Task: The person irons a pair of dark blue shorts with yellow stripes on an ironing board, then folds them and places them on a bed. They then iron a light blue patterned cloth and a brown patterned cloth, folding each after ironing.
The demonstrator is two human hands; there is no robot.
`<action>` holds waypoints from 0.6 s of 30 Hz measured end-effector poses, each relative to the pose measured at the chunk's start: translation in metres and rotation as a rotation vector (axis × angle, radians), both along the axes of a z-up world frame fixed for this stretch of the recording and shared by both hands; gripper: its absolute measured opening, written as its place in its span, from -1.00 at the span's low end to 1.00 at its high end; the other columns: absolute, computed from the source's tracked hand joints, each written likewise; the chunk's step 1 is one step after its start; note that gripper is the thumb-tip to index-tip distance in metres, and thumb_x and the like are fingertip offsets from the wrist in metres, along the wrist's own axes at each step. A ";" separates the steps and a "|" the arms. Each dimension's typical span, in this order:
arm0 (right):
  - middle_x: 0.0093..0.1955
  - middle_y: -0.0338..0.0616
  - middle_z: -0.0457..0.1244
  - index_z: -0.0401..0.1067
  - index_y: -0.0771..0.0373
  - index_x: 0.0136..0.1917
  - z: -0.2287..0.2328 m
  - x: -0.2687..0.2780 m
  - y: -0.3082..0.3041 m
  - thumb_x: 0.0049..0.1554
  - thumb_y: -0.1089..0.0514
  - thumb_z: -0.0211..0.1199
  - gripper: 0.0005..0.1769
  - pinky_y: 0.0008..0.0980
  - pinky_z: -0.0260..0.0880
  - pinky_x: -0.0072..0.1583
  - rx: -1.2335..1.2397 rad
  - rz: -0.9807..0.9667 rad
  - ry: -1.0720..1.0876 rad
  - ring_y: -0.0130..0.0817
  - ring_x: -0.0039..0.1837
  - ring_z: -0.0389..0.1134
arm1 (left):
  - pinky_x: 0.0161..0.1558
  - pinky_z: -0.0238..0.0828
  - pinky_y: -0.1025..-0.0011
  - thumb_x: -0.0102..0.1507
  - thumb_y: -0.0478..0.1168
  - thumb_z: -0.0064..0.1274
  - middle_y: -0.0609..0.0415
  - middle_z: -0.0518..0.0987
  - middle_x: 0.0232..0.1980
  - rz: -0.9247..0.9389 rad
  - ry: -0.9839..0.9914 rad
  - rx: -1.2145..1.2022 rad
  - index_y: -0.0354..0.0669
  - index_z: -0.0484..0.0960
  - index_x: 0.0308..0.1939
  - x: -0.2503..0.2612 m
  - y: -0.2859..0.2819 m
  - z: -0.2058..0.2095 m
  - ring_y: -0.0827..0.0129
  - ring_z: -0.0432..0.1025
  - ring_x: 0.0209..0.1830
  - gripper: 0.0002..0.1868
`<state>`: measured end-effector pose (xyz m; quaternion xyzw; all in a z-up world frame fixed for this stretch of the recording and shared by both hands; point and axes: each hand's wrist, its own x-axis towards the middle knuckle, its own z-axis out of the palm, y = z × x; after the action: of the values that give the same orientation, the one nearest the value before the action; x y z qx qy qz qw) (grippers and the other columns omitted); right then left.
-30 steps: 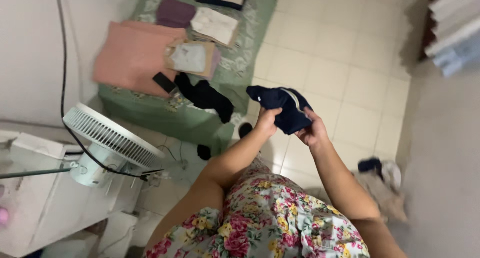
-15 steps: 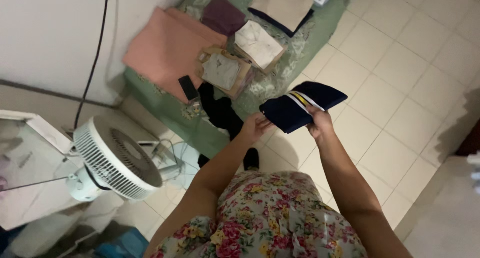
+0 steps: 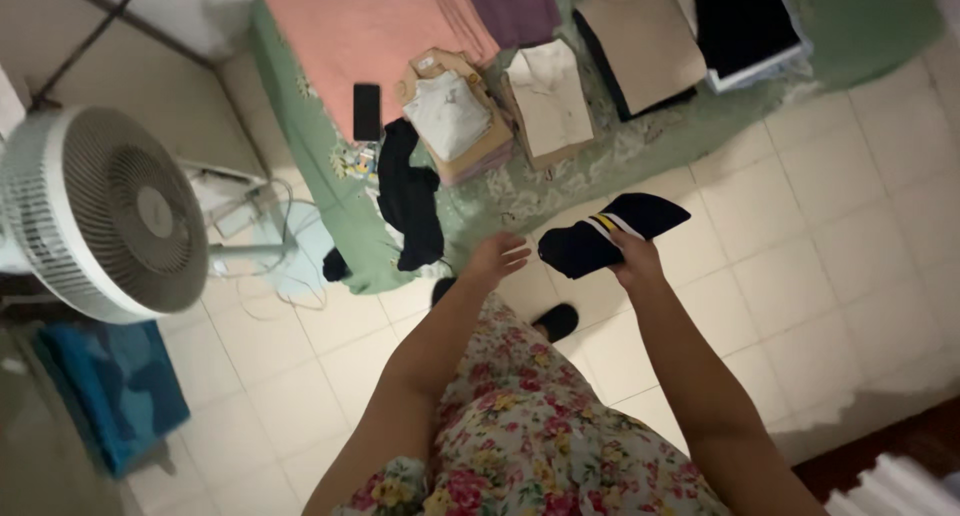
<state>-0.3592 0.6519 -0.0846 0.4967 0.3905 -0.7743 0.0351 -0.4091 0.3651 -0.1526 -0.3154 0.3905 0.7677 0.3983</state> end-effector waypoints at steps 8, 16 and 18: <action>0.22 0.07 0.32 0.31 0.41 0.35 -0.050 -0.154 0.013 0.24 0.33 0.13 -0.59 -0.04 0.50 0.24 -0.201 0.089 0.103 -0.06 0.21 0.42 | 0.17 0.44 0.20 0.39 -0.03 -0.15 -0.15 0.49 0.35 0.175 0.009 -0.001 -0.27 0.27 0.43 -0.064 -0.003 -0.020 0.07 0.47 0.21 -0.41; 0.19 0.10 0.31 0.28 0.40 0.34 -0.082 -0.353 -0.016 0.22 0.38 0.08 -0.60 -0.07 0.52 0.25 -0.168 0.109 0.187 -0.03 0.21 0.43 | 0.14 0.39 0.14 0.37 -0.02 -0.13 -0.13 0.49 0.33 0.262 0.015 -0.050 -0.20 0.28 0.43 -0.187 0.007 -0.041 0.04 0.48 0.18 -0.41; 0.16 0.07 0.32 0.34 0.40 0.32 -0.088 -0.408 -0.018 0.20 0.37 0.06 -0.60 -0.06 0.54 0.24 -0.262 0.146 0.276 -0.05 0.18 0.43 | 0.15 0.40 0.14 0.36 -0.02 -0.12 -0.12 0.50 0.33 0.275 0.017 -0.056 -0.19 0.29 0.43 -0.216 0.011 -0.046 0.05 0.47 0.18 -0.41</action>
<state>-0.7669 0.6336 -0.1727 0.3475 0.3226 -0.8745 0.1019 -0.6254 0.3762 -0.1982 -0.3706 0.3680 0.8066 0.2770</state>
